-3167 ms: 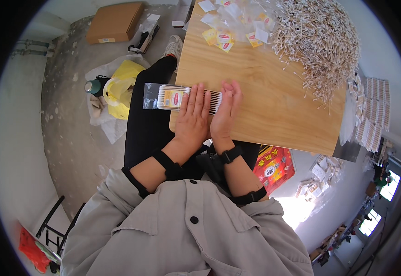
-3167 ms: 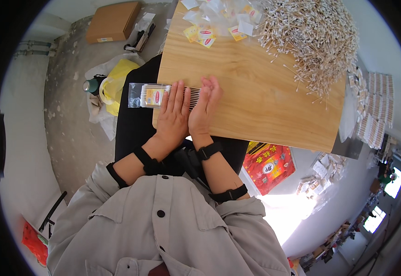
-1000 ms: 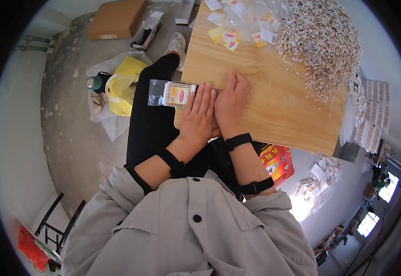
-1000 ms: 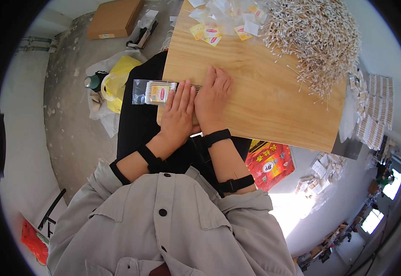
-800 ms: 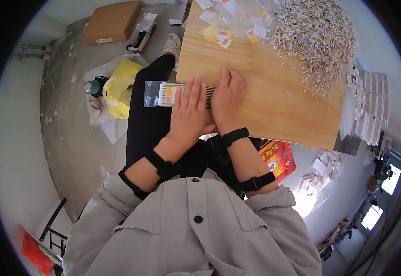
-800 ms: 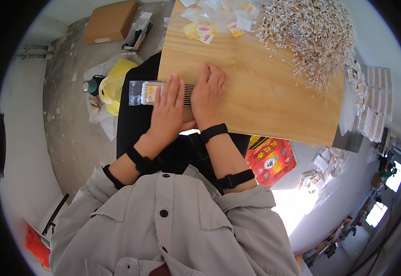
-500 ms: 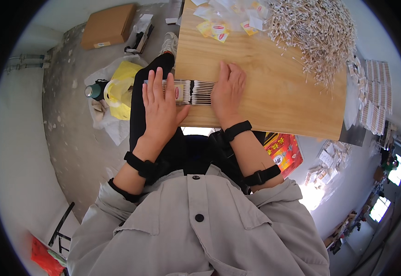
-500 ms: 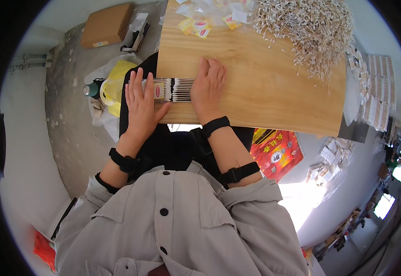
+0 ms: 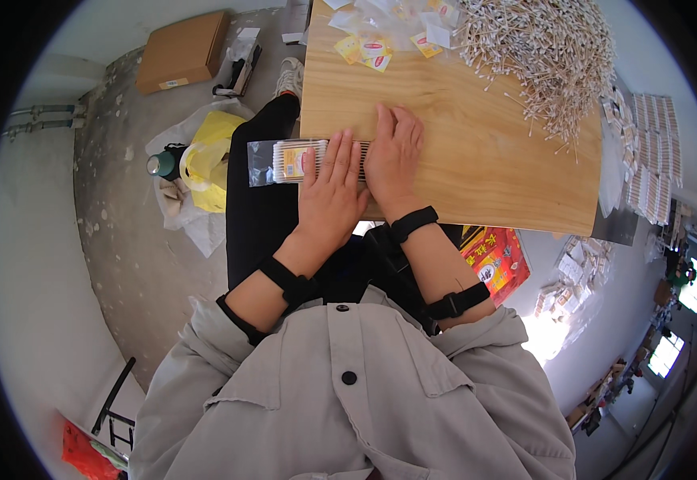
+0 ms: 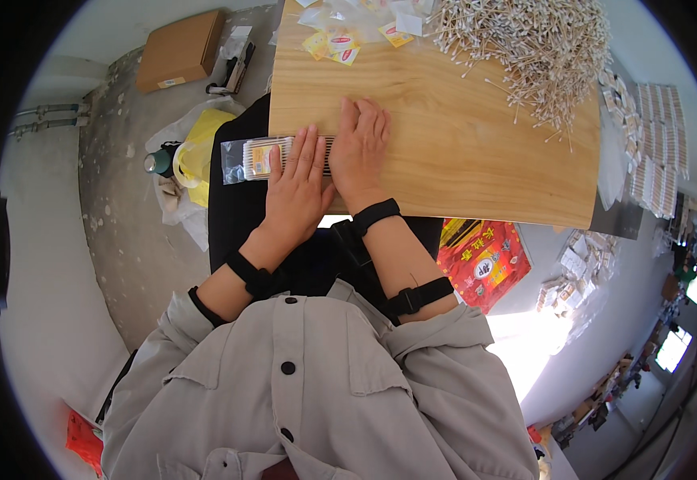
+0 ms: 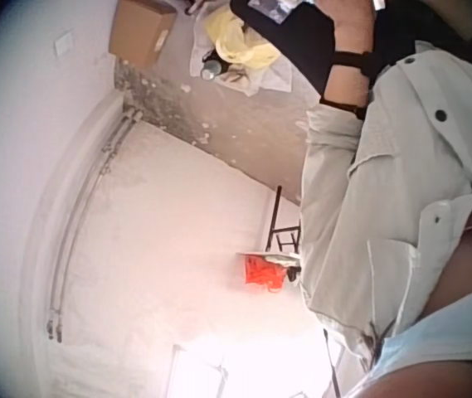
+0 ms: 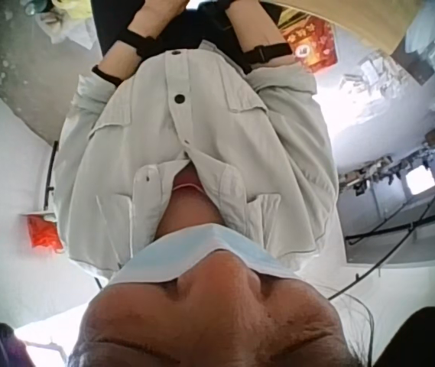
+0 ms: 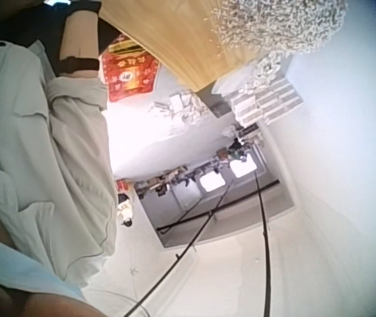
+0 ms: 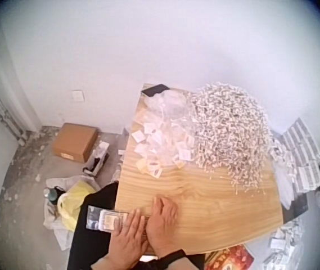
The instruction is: The person gathers loose cotton swabs from a pile on a wooden table and arranges them into neat rows. They then place these rows into a small plastic wrapper, fold the wrapper to seal it, and set the finished package aside. The process is repeated multiple times throughout the video.
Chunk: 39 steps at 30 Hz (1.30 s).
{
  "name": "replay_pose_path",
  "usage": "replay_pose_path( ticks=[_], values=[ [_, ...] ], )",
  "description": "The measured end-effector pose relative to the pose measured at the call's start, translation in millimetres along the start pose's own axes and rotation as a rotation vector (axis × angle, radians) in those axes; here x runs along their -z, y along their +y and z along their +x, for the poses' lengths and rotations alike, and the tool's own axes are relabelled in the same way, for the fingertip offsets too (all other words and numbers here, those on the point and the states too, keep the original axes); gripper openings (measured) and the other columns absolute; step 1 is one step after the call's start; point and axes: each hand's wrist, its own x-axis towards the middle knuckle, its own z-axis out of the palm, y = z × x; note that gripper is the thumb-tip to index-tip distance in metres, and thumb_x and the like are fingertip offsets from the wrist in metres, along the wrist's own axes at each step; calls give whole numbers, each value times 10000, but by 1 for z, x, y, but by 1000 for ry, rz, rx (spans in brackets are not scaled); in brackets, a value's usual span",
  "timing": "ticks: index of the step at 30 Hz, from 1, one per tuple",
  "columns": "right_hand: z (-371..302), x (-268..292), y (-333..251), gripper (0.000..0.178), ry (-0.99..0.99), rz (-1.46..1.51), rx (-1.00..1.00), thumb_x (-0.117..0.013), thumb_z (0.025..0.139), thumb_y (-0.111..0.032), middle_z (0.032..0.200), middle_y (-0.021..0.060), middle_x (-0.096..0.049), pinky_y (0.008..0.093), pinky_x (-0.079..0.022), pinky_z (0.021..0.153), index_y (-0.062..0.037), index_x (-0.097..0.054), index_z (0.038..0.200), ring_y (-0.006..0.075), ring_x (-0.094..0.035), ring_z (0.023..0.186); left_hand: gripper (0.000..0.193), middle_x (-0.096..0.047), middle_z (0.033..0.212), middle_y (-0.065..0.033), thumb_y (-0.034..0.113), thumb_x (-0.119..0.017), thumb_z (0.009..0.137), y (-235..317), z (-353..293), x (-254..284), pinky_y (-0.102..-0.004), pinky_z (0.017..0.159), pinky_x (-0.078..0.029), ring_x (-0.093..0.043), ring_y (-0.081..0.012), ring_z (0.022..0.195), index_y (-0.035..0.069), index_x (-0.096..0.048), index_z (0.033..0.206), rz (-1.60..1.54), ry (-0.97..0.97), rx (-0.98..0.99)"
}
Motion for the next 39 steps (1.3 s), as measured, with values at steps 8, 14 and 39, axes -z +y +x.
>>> replay_pose_path(
  ticks=[8, 14, 39],
  values=[
    [7, 18, 26, 589, -46, 292, -103, -755, 723, -109, 1214, 201, -461, 466, -373, 1011, -29, -535, 1264, 385, -438, 1157, 1059, -228, 1591, -141, 664, -636, 750, 5, 1, -4, -500, 1192, -85, -152, -254, 1494, 7, -285, 1503, 78, -83, 38],
    [12, 23, 40, 672, -145, 241, -3, -819, 707, -230, 1247, 199, -470, 469, -376, 1008, -31, -529, 1280, 380, -440, 1169, 1066, -243, 1583, -152, 610, -699, 713, 5, 1, -8, -520, 1178, -109, -196, -259, 1484, -7, -301, 1486, -21, -18, 40],
    [9, 46, 130, 559, 553, -205, -300, -594, 846, -88, 1238, 229, -444, 472, -337, 1027, 33, -436, 1369, 383, -393, 1224, 1163, -211, 1590, -193, 660, -692, 685, 11, 2, -3, -533, 1180, -95, -167, -309, 1492, -55, -250, 1488, -3, -50, 77]
  ],
)
